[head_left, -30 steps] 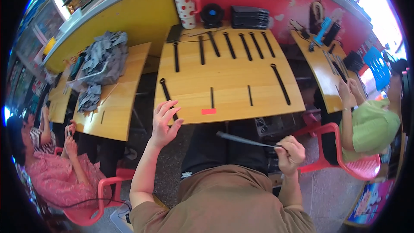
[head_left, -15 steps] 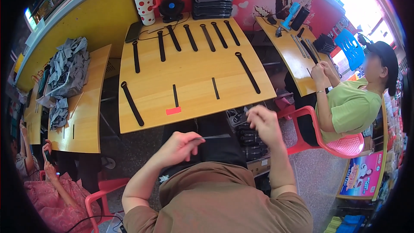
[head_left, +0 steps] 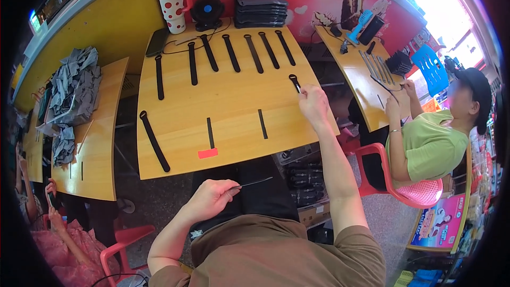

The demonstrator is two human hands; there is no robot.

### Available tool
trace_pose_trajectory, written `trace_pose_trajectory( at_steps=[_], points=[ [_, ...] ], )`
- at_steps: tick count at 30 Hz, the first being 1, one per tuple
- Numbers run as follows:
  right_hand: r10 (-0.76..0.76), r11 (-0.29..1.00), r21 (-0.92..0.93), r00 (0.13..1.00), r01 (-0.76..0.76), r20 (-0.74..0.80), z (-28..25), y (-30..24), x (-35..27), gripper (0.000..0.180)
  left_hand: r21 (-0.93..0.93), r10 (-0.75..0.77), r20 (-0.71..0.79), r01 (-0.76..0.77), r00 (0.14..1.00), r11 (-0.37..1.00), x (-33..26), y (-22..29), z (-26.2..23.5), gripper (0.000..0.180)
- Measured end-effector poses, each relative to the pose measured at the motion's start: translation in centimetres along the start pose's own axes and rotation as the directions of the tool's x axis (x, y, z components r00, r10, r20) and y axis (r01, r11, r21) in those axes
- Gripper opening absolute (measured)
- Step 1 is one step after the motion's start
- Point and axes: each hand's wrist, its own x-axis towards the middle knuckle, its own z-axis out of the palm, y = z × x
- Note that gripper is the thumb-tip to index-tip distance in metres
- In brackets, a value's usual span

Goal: Assembling hardware components onto leather-like straps by hand.

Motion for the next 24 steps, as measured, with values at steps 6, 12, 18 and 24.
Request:
trace_pose_trajectory(
  at_steps=[6, 12, 18, 24],
  points=[
    [-0.156, 0.987, 0.045, 0.988, 0.155, 0.009, 2.7, -1.5, -0.1, 0.011, 0.036, -0.004, -0.019, 0.004, 1.000, 0.999, 0.4, -0.4, 0.0, 0.015],
    [-0.281, 0.777, 0.608, 0.954, 0.166, 0.100, -3.4, -4.3, -5.7, 0.023, 0.133, 0.026, -0.033, -0.021, 0.999, 0.991, 0.3, -0.6, -1.9, 0.017],
    [-0.651, 0.601, 0.712, 0.740, 0.363, 0.171, -5.6, -9.2, -13.0, 0.025, 0.140, 0.070, -0.003, -0.068, 0.998, 0.988, 1.9, 1.0, -2.5, 0.015],
    [-0.437, 0.613, 0.772, 0.887, 0.171, 0.150, -5.1, -8.2, -11.7, 0.010, 0.105, 0.074, -0.099, -0.063, 0.992, 0.992, 1.2, 0.4, -6.0, 0.015]
  ],
)
